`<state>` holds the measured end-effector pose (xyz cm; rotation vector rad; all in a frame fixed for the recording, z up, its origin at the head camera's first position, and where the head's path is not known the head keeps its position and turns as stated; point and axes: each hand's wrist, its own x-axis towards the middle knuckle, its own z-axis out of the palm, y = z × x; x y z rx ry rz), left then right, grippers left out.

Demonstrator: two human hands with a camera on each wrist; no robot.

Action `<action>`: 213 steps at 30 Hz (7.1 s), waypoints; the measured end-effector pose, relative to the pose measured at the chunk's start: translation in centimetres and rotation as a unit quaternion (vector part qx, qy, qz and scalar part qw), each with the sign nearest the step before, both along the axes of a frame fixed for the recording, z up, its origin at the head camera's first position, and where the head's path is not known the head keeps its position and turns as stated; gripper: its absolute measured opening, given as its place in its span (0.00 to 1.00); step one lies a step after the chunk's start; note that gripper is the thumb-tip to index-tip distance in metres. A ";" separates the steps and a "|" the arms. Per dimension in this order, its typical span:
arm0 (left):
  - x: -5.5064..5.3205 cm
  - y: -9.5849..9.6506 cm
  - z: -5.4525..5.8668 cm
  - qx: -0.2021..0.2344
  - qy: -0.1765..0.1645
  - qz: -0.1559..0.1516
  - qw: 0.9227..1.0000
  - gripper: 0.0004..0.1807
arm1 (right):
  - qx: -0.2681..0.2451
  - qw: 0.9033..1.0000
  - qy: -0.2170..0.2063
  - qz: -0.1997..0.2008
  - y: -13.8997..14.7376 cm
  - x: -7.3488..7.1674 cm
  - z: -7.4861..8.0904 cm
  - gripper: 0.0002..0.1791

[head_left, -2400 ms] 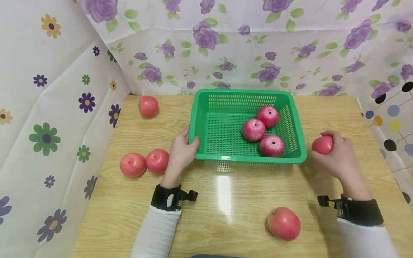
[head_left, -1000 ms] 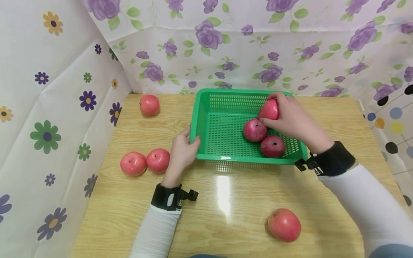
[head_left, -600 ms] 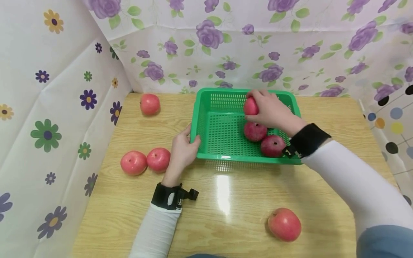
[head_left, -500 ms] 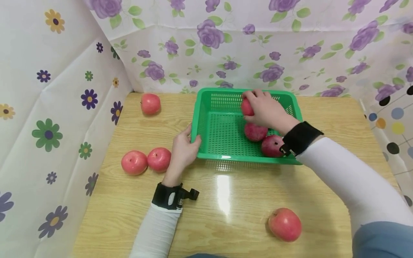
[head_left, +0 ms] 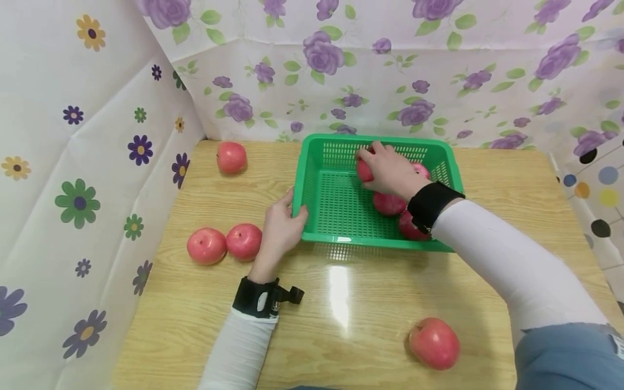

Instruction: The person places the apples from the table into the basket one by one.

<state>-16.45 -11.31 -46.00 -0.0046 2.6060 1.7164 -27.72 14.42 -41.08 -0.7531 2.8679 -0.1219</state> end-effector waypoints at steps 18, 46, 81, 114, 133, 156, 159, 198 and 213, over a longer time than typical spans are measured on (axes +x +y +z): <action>-0.1 0.1 -0.1 0.000 0.006 0.005 1.000 0.31 | 0.029 0.997 0.006 0.067 0.1 -0.6 -2.1 0.40; 0.0 0.0 0.1 0.000 0.004 -0.001 1.000 0.31 | 0.023 0.999 0.012 0.040 -0.1 -0.5 -1.0 0.43; 0.0 0.1 0.0 0.005 -0.007 -0.001 1.000 0.32 | -0.053 0.996 -0.072 -0.018 5.1 2.6 3.5 0.34; 0.0 0.3 -0.1 0.018 -0.002 0.005 1.000 0.30 | -0.130 0.991 0.008 0.012 8.1 13.8 5.2 0.07; 0.1 0.4 0.0 0.020 -0.008 0.001 1.000 0.31 | -0.064 0.991 -0.104 0.048 8.5 19.0 3.5 0.12; 0.1 0.2 -0.1 0.024 -0.006 0.000 1.000 0.31 | -0.016 0.970 -0.237 0.042 8.0 23.8 -0.4 0.37; 0.1 0.3 -0.1 0.024 -0.006 0.000 1.000 0.31 | -0.012 0.970 -0.242 0.033 7.9 24.2 -0.6 0.41; 0.0 0.2 -0.2 0.035 -0.001 -0.005 0.999 0.31 | 0.017 0.953 -0.302 0.012 8.1 24.5 -1.2 0.32; -0.1 0.3 -0.2 0.025 0.005 0.002 1.000 0.30 | -0.021 0.966 -0.258 0.004 8.5 23.3 -1.4 0.24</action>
